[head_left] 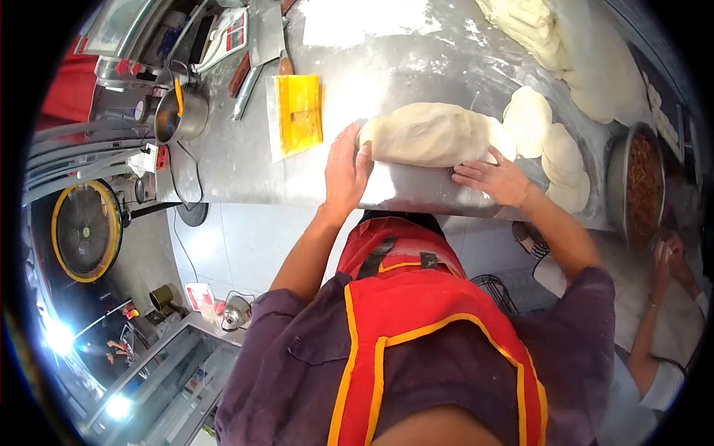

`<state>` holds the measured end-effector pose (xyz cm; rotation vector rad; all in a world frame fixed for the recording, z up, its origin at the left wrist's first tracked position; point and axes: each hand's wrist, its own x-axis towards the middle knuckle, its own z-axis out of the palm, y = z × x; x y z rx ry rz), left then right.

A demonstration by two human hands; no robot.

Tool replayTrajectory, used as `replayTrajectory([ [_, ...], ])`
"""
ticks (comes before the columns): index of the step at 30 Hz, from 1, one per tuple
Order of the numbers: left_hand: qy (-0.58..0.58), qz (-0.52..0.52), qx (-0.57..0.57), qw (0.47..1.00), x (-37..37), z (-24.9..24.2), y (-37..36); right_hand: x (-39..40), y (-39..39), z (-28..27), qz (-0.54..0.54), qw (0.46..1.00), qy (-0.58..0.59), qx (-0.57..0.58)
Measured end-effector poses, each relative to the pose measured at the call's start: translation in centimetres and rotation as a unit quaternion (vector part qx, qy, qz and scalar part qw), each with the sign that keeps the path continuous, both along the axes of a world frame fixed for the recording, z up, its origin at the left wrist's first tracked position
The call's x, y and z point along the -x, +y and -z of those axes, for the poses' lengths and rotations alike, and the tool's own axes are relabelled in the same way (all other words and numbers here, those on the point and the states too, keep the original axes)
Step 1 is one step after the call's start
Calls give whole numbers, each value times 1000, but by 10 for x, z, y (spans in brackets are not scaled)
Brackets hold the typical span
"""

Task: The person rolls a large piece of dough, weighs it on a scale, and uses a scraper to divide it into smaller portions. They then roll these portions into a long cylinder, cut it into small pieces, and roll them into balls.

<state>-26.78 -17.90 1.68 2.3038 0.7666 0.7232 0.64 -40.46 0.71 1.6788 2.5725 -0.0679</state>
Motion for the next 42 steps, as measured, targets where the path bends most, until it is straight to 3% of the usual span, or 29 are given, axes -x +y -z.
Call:
replayTrajectory([
  [3, -1, 21, -30, 999, -23, -1, 12, -9, 20, 13, 214, 934, 272, 92],
  [6, 52, 73, -10, 996, -62, 0, 21, -14, 62, -39, 288, 905, 199, -243],
  [10, 90, 182, -92, 975, -100, -9, -1, -3, 58, -51, 510, 724, 355, -300],
  [13, 151, 279, -164, 934, -109, -5, -38, 11, 5, -14, 580, 664, 361, -303],
  [16, 181, 305, -224, 908, -119, 4, -59, 25, -45, 14, 636, 654, 309, -267],
  [18, 159, 263, -249, 918, -134, 25, -55, 33, -66, 26, 669, 634, 282, -265],
  [20, 151, 241, -258, 924, -148, 26, -41, 39, -77, 32, 688, 624, 264, -259],
  [24, 146, 301, -92, 938, -169, -5, 14, 51, -72, 45, 720, 590, 247, -269],
  [25, 157, 316, -39, 935, -180, -6, 32, 57, -70, 53, 732, 591, 218, -258],
  [27, 240, 278, 213, 906, -198, -18, 61, 70, -60, 72, 754, 594, 157, -233],
  [30, 202, 229, 360, 882, -218, 3, 110, 85, -13, 70, 794, 581, 64, -164],
  [31, 203, 183, 359, 892, -220, 0, 120, 89, 6, 66, 802, 580, 40, -139],
  [33, 216, 104, 298, 924, -221, 21, 153, 93, 61, 66, 797, 580, 72, -153],
  [35, 174, -9, 279, 944, -213, 23, 177, 90, 104, 93, 689, 647, 176, -275],
  [38, 137, 43, 265, 954, -201, 5, 190, 86, 162, 29, 577, 484, 582, -308],
  [39, 120, 73, 261, 955, -194, -2, 187, 84, 154, 34, 575, 552, 514, -318],
  [40, 98, 113, 222, 964, -188, -2, 184, 80, 148, 36, 617, 525, 499, -308],
  [41, 113, 99, 259, 954, -188, 12, 187, 76, 144, 37, 657, 499, 480, -297],
  [42, 125, 79, 280, 948, -189, 7, 185, 73, 141, 30, 655, 431, 544, -299],
])
